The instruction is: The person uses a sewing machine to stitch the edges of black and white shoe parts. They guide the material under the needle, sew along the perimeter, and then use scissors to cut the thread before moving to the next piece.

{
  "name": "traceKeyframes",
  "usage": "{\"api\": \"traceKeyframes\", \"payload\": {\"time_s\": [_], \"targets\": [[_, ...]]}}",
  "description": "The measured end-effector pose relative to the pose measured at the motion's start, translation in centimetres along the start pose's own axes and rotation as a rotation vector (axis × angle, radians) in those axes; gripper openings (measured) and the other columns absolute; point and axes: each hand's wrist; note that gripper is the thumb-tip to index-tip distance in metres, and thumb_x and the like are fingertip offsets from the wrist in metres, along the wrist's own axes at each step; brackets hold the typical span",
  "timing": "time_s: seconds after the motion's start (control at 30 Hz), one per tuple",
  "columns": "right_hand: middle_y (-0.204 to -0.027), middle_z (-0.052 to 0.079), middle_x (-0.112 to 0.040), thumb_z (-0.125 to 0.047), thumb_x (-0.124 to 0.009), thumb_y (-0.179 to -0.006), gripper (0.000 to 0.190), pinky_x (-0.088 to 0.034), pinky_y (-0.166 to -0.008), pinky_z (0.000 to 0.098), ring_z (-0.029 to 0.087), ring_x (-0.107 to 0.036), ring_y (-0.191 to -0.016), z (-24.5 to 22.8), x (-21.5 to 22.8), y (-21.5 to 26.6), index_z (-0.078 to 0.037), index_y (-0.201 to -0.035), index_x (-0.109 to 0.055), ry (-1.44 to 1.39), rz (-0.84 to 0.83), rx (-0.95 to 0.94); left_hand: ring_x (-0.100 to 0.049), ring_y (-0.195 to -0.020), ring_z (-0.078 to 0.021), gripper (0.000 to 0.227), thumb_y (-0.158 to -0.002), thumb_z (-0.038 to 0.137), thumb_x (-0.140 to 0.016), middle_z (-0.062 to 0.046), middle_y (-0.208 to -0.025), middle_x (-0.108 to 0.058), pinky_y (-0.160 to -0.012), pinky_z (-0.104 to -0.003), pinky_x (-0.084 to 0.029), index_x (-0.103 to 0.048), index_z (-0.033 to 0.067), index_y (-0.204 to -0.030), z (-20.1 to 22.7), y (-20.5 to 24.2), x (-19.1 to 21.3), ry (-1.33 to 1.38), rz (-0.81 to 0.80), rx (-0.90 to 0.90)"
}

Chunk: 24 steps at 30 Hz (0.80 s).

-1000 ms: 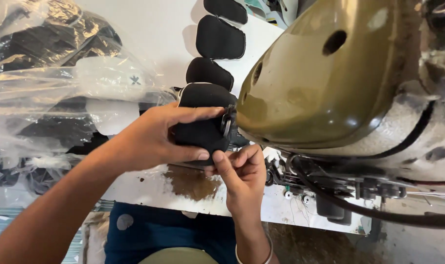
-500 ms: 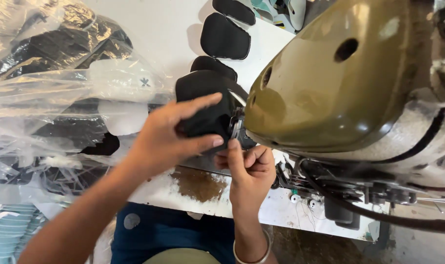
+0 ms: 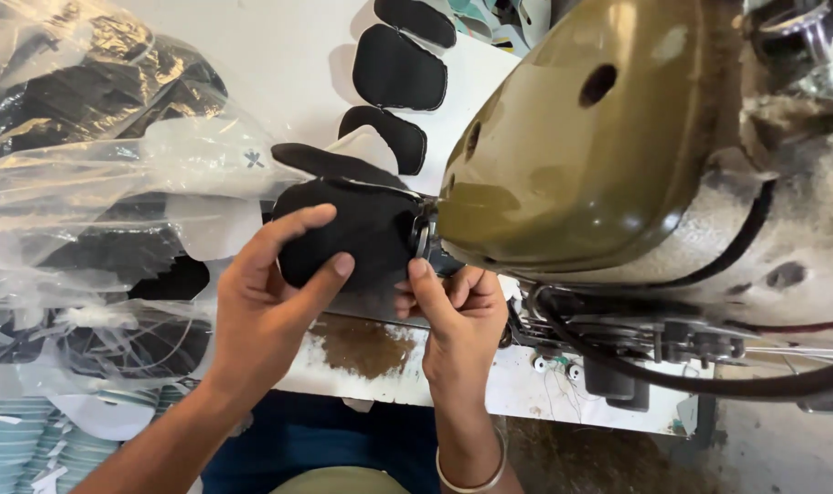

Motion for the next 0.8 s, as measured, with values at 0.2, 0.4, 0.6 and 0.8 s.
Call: {"api": "traceKeyframes", "payload": {"time_s": [0.2, 0.4, 0.6, 0.8], "targets": [[-0.074, 0.009, -0.067, 0.002, -0.075, -0.091, 0.036, -0.058, -0.053, 0.0299, 0.016, -0.068, -0.060, -0.4, 0.3, 0.2, -0.010, -0.080, -0.043, 0.037, -0.007, 0.008, -0.043, -0.063, 0.0020, 0.034, -0.088, 0.001, -0.077, 0.006, -0.094, -0.058, -0.049, -0.017, -0.033, -0.071, 0.0078, -0.121, -2.3, 3.9, -0.3, -0.184, -0.046, 0.005], [-0.078, 0.006, -0.067, 0.006, -0.075, -0.091, 0.035, -0.056, -0.063, 0.0261, 0.010, -0.064, -0.068, 0.4, 1.1, 0.3, -0.010, -0.082, -0.045, -0.002, -0.100, 0.035, -0.039, -0.059, 0.0004, 0.032, -0.090, 0.001, -0.079, 0.002, -0.087, -0.059, -0.049, -0.018, -0.030, -0.074, 0.0079, -0.121, -4.5, 4.6, -1.1, -0.176, -0.059, 0.008], [-0.078, 0.005, -0.066, 0.005, -0.074, -0.095, 0.035, -0.056, -0.065, 0.0266, 0.011, -0.064, -0.068, 0.3, 1.1, 0.4, -0.009, -0.084, -0.044, 0.030, -0.122, 0.103, -0.058, -0.089, -0.0046, 0.035, -0.092, 0.002, -0.075, -0.001, -0.109, -0.064, -0.073, -0.021, -0.047, -0.068, 0.0067, -0.126, -2.6, 2.9, -2.5, -0.156, -0.098, -0.117], [-0.096, 0.008, -0.070, -0.001, -0.079, -0.093, 0.031, -0.053, -0.077, 0.0258, 0.013, -0.063, -0.085, -3.5, 10.2, 0.2, -0.007, -0.107, -0.053, 0.647, 0.196, 0.708, -0.066, -0.114, -0.0131, 0.038, -0.094, 0.005, -0.072, -0.008, -0.124, -0.070, -0.098, -0.026, -0.052, -0.063, 0.0041, -0.131, -1.4, 0.8, -3.4, -0.261, -0.142, -0.232]]}}
Point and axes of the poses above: each hand's wrist, its own y-axis away from the middle knuckle, its own x-axis out of the back of the hand, z = x × y
